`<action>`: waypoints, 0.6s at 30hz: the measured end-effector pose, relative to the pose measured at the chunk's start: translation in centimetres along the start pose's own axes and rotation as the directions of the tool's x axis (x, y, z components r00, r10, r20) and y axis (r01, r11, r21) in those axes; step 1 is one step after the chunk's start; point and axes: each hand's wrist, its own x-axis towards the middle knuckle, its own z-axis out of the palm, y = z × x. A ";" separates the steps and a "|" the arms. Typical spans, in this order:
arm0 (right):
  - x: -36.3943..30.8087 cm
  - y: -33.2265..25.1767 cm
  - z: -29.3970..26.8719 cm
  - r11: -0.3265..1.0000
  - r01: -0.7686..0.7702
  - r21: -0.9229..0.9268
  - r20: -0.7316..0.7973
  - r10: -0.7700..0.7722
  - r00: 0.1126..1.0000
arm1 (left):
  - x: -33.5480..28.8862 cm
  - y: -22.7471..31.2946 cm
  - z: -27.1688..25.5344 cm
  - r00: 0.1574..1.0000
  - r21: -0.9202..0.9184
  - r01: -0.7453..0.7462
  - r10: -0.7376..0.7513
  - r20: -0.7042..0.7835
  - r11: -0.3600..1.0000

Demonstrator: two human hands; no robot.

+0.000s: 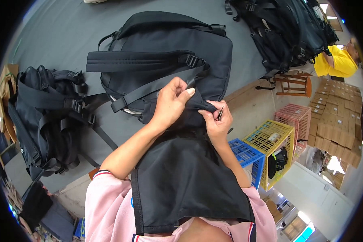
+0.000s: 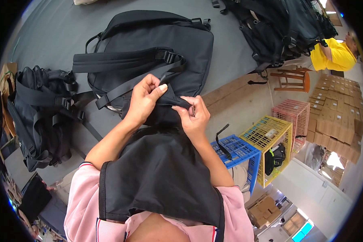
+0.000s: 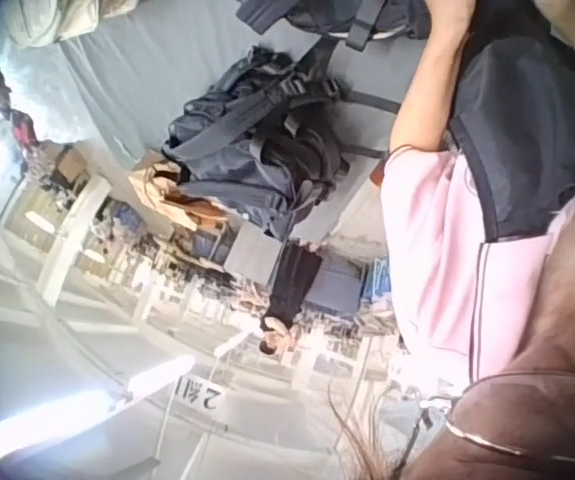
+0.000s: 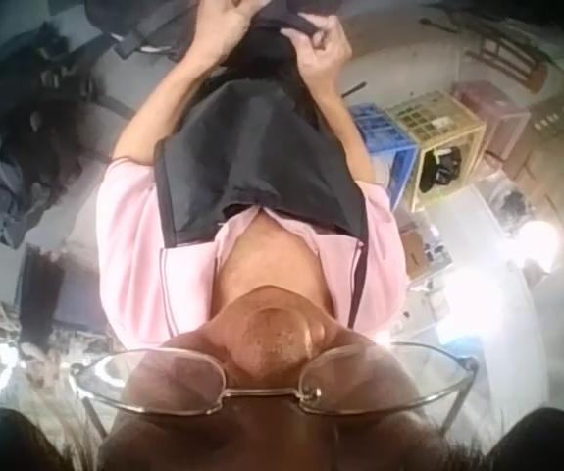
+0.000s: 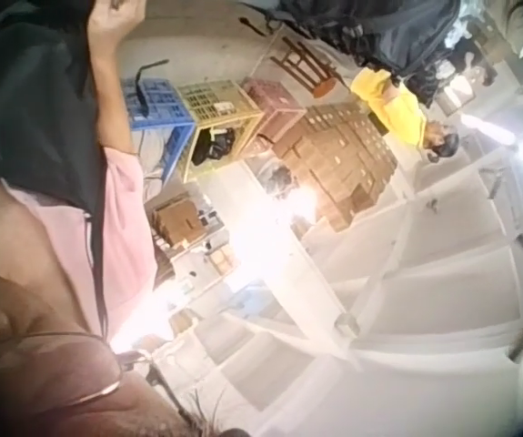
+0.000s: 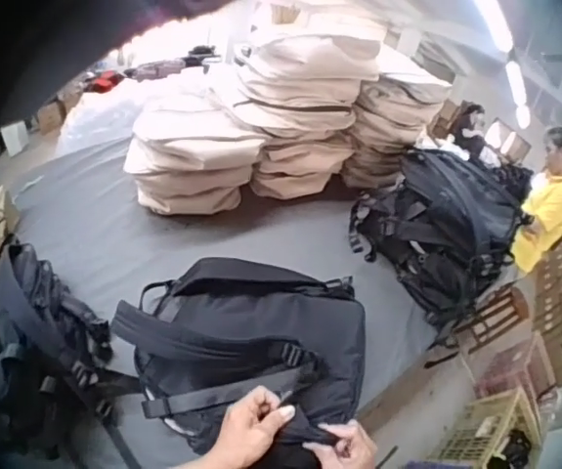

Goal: Inspecting and trimming loose threads from backpacks at a factory workstation.

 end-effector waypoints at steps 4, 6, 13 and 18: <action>0.8 -2.7 -2.5 0.997 -0.075 -0.029 0.220 0.079 0.972 | -1.1 0.4 -1.0 0.993 0.139 -0.113 0.116 -0.014 0.984; 1.5 -3.1 -4.1 0.995 -0.093 -0.037 0.340 0.100 0.935 | -1.4 1.0 -1.0 0.989 0.213 -0.135 0.145 -0.031 0.968; 7.2 -6.0 -6.4 0.872 0.405 -0.274 0.649 -0.143 0.747 | -2.2 1.4 -0.8 0.972 0.384 -0.199 0.233 -0.042 0.902; 9.6 -6.4 -6.3 0.781 0.583 -0.225 0.809 -0.184 0.558 | -2.2 1.4 -0.7 0.953 0.411 -0.259 0.300 -0.038 0.874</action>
